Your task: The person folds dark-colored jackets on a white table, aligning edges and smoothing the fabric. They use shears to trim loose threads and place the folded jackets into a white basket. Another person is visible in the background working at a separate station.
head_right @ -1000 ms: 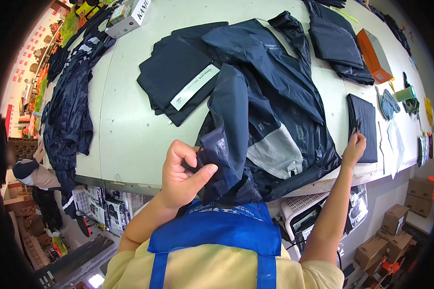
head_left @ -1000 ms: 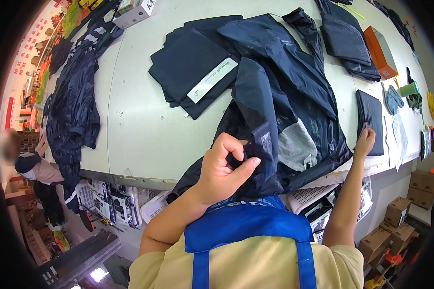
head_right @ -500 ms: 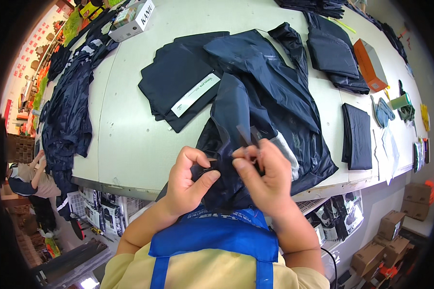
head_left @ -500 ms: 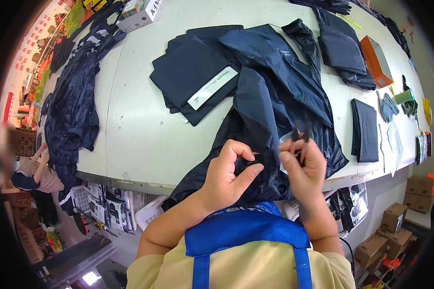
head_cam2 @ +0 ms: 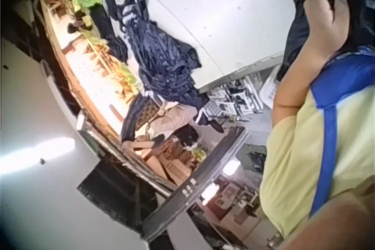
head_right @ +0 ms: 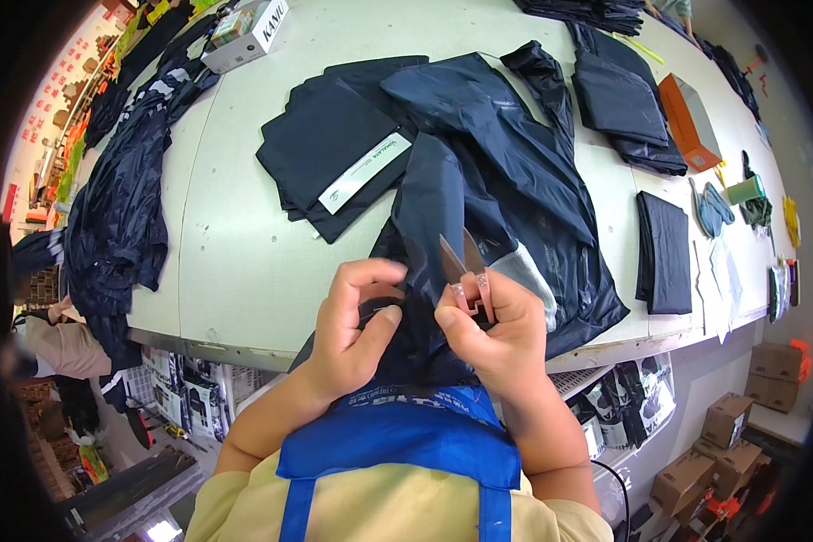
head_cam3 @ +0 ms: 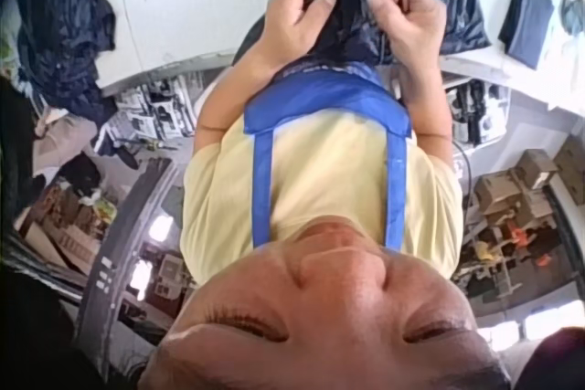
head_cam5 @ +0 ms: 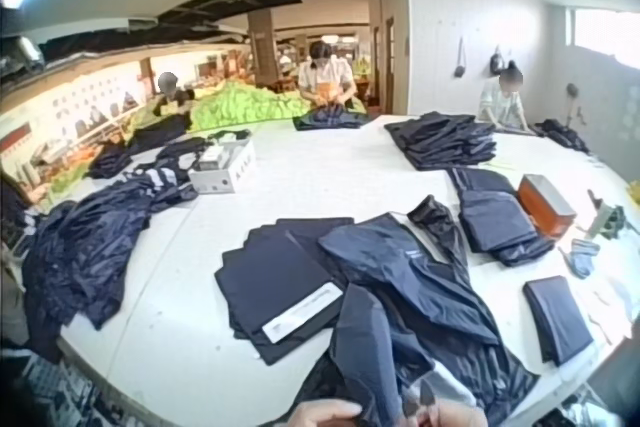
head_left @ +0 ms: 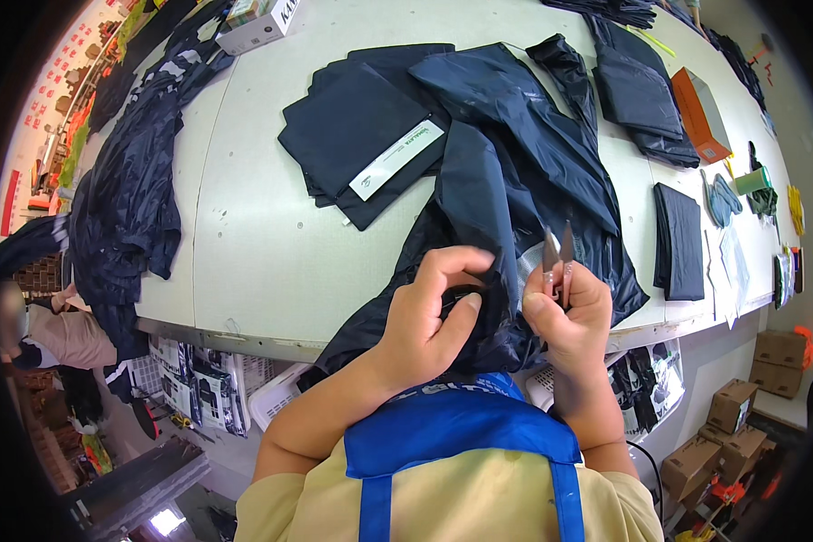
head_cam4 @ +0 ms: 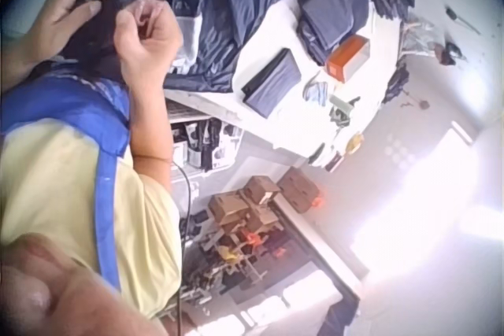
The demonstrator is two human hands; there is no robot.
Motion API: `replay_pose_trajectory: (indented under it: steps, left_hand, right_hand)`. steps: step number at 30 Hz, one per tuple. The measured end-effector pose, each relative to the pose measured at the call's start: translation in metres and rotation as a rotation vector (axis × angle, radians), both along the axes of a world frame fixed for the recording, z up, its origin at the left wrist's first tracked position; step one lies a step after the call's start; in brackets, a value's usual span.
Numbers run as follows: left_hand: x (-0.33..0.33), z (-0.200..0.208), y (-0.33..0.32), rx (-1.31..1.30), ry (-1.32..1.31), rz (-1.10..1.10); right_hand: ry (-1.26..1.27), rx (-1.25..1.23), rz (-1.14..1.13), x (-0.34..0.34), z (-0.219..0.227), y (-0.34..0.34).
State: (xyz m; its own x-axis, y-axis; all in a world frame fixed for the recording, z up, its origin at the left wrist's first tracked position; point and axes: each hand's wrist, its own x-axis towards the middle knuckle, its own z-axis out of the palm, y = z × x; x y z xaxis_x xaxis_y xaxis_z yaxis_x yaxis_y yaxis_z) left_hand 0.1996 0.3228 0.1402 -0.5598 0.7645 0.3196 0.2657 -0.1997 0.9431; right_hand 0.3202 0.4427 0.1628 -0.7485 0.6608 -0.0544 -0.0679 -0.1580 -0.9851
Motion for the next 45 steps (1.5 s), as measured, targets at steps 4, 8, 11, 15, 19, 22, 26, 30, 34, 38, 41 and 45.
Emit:
replay_pose_trajectory:
  steps: [4,8,11,15,19,22,26,30,34,38,41,45]
  left_hand:
    - [-0.006,0.007,0.0,-0.083,0.034,-0.174]
    - [-0.002,0.007,0.0,-0.141,0.03,-0.17]
    - [-0.001,0.005,-0.001,-0.195,-0.013,-0.16]
    - [0.001,0.011,0.0,-0.221,0.031,-0.146]
    - [0.003,0.007,0.002,-0.197,0.115,-0.167]
    - [0.002,0.013,0.002,-0.267,0.097,-0.162]
    - [0.0,0.008,0.001,-0.233,0.03,-0.168]
    - [-0.001,0.008,-0.002,-0.242,-0.015,-0.174]
    - [-0.001,0.007,-0.002,-0.229,-0.04,-0.17]
    - [0.0,0.007,0.0,-0.231,-0.011,-0.164]
    - [0.001,0.009,-0.001,-0.241,0.038,-0.153]
    - [0.002,0.01,-0.003,-0.211,0.097,-0.127]
  right_hand:
    - [-0.041,0.207,-0.117,0.003,0.0,0.0]
    - [-0.125,0.605,-0.049,0.002,-0.005,-0.004]
    - [-0.122,0.631,-0.13,0.003,-0.006,-0.008]
    - [-0.166,0.47,-0.075,0.007,0.001,-0.005]
    - [-0.111,0.402,-0.039,0.0,0.006,0.003]
    - [-0.024,0.244,-0.018,-0.005,0.003,0.009]
    - [0.156,0.049,-0.087,0.004,-0.008,0.014]
    - [0.084,0.205,-0.197,0.024,-0.023,0.026]
    - [-0.131,0.585,-0.007,0.039,-0.037,0.022]
    - [-0.169,0.536,0.036,0.036,-0.031,0.016]
    - [-0.138,0.599,0.095,0.035,-0.018,0.014]
    - [-0.167,0.652,0.07,0.035,-0.009,0.008]
